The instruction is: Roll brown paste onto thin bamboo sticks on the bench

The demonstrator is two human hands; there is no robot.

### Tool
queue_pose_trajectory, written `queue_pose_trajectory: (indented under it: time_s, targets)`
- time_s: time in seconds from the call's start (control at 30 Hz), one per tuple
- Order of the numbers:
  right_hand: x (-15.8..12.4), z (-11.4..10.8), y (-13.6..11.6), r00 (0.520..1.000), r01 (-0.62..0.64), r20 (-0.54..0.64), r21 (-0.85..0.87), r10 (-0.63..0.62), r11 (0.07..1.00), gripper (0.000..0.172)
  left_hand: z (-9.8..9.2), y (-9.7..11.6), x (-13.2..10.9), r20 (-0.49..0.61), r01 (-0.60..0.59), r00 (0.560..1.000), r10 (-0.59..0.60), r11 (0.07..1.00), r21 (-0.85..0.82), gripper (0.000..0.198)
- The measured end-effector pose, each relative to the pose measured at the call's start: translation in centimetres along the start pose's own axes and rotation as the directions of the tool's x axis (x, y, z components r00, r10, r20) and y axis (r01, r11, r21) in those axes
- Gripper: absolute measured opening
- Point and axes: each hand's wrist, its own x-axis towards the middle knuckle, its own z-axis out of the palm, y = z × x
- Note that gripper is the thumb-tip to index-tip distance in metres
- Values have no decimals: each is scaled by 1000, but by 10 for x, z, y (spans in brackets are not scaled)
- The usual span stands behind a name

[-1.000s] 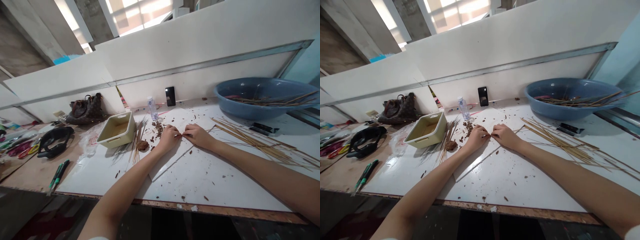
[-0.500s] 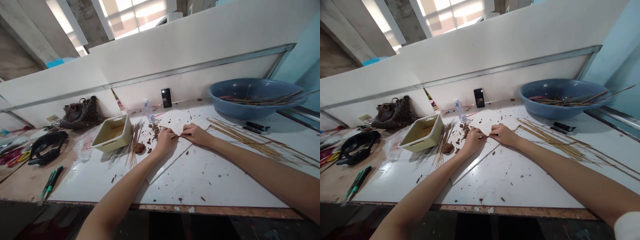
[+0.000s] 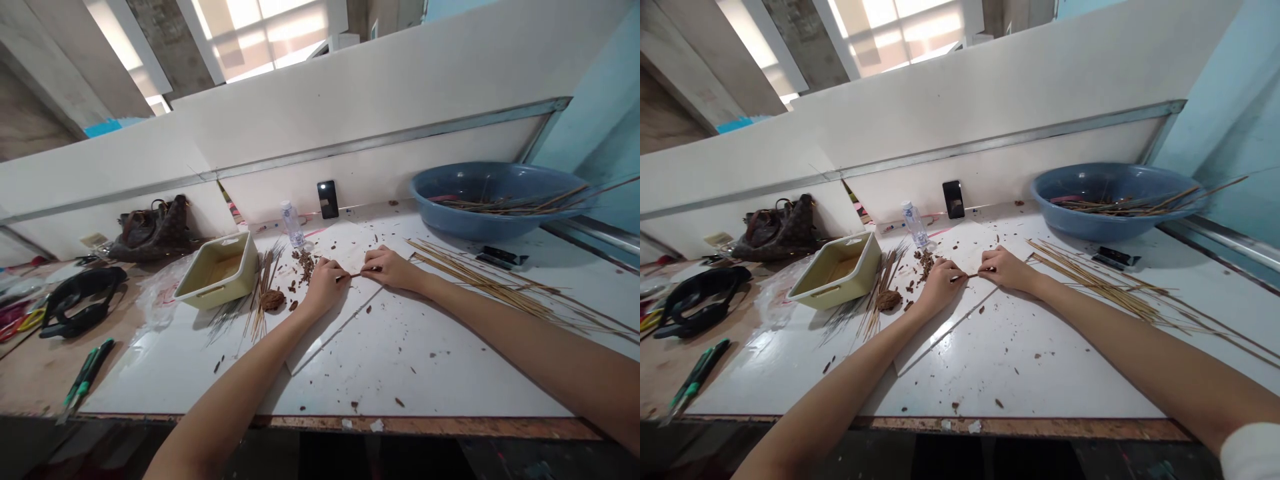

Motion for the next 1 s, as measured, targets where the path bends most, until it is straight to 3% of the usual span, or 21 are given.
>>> queue_pose_trajectory:
  time_s: [0.13,0.27,0.5,0.67,0.83,1.0]
  targets:
    - [1,-3,-1,999,-20,-40,39,22,999,29,0,0,0,-7,9,1000,-9,1000,-10,17]
    - [0,-10,-1,970,-140,-176,150,166,979,29,0,0,0,-3,17,1000,-17,1000,-15,16]
    - [-1,-9,4,990,-140,19,189,139,972,23,0,-2,-1,-5,22,1000,-22,999,-23,17]
    - [0,-7,4,994,-104,-30,134,109,986,25,1,-3,0,-8,32,999,-32,999,-41,17]
    - [3,-12,3,950,-206,-204,156,236,966,27,2,-5,-1,-19,26,999,-27,999,-29,18]
    - [-9,-11,4,975,-187,-107,98,197,977,27,3,-6,-3,-12,19,1000,-19,999,-26,19]
